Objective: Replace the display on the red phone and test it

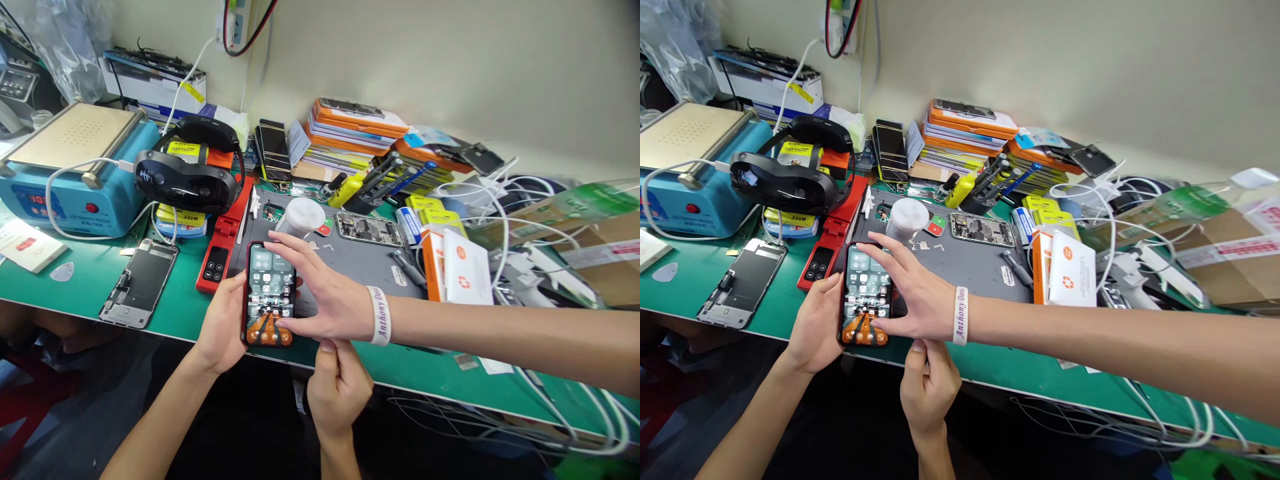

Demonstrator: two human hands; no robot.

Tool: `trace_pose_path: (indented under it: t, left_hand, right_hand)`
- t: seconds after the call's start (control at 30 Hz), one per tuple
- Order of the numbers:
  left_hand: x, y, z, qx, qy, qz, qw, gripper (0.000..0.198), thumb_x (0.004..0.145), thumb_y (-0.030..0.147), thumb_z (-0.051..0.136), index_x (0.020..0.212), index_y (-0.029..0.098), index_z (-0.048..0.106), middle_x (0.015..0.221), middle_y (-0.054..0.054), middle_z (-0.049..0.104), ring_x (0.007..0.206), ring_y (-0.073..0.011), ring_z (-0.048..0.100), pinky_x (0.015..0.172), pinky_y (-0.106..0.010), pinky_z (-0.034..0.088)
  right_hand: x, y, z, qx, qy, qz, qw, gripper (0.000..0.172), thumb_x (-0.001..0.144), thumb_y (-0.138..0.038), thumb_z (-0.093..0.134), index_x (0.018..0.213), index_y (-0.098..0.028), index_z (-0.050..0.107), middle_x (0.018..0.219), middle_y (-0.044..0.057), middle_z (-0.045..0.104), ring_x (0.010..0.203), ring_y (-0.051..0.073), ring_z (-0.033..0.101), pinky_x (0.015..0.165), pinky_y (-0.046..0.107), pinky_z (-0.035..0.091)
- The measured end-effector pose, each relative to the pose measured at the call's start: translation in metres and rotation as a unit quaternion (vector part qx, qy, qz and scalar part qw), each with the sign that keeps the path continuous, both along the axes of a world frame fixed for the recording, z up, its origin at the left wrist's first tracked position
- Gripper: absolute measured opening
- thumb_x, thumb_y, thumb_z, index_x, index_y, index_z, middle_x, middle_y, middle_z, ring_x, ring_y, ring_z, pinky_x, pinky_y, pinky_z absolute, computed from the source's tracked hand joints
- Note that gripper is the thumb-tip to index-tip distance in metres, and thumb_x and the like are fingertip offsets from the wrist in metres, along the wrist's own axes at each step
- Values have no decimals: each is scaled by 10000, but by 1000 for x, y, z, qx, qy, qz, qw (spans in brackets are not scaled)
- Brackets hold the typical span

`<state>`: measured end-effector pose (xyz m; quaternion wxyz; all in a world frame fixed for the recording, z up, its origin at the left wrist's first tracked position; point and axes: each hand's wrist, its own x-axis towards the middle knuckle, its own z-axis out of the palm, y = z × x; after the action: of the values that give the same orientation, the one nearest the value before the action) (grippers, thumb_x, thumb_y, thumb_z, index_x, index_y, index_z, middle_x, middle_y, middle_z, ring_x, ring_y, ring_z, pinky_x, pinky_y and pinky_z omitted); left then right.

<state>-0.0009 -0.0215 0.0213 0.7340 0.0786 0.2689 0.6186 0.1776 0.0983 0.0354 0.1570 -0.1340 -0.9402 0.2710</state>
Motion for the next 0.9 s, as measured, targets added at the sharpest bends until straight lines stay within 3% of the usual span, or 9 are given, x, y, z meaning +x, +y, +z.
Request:
trace_pose_path:
  t: [0.13,0.37,0.7,0.9]
  left_hand:
    - [0,0,-2,-12,-11,8,1000,544,1016,394,632,1520,190,655,1379,-123,779,1313,-384,711,1185,-526,510]
    - [1,0,-2,20,-8,-22,1000,580,961,457,720,1473,189,688,1341,-133,795,1328,-416,700,1188,-553,504]
    - [1,1,-1,7,-16,-16,1000,568,1016,424,639,1536,196,649,1356,-129,794,1333,-408,706,1195,-561,505]
    - [1,2,-2,10,-18,-16,1000,573,1005,429,659,1524,188,661,1357,-135,794,1337,-416,701,1196,-566,505]
  right_hand:
    - [-7,-3,2,15,5,-18,1000,1107,866,-378,847,1748,-334,180,1794,188,245,1647,425,368,1293,706,424]
    - [0,6,7,-7,17,9,1000,932,993,-322,687,1757,-347,153,1765,151,341,1665,369,353,1350,647,368]
    - [4,16,3,-17,-2,53,998,1098,923,-448,819,1760,-334,117,1806,171,246,1710,391,237,1359,676,315]
    - [1,13,-6,-9,31,38,999,1101,917,-576,807,1749,-316,133,1786,200,252,1685,413,291,1323,683,378]
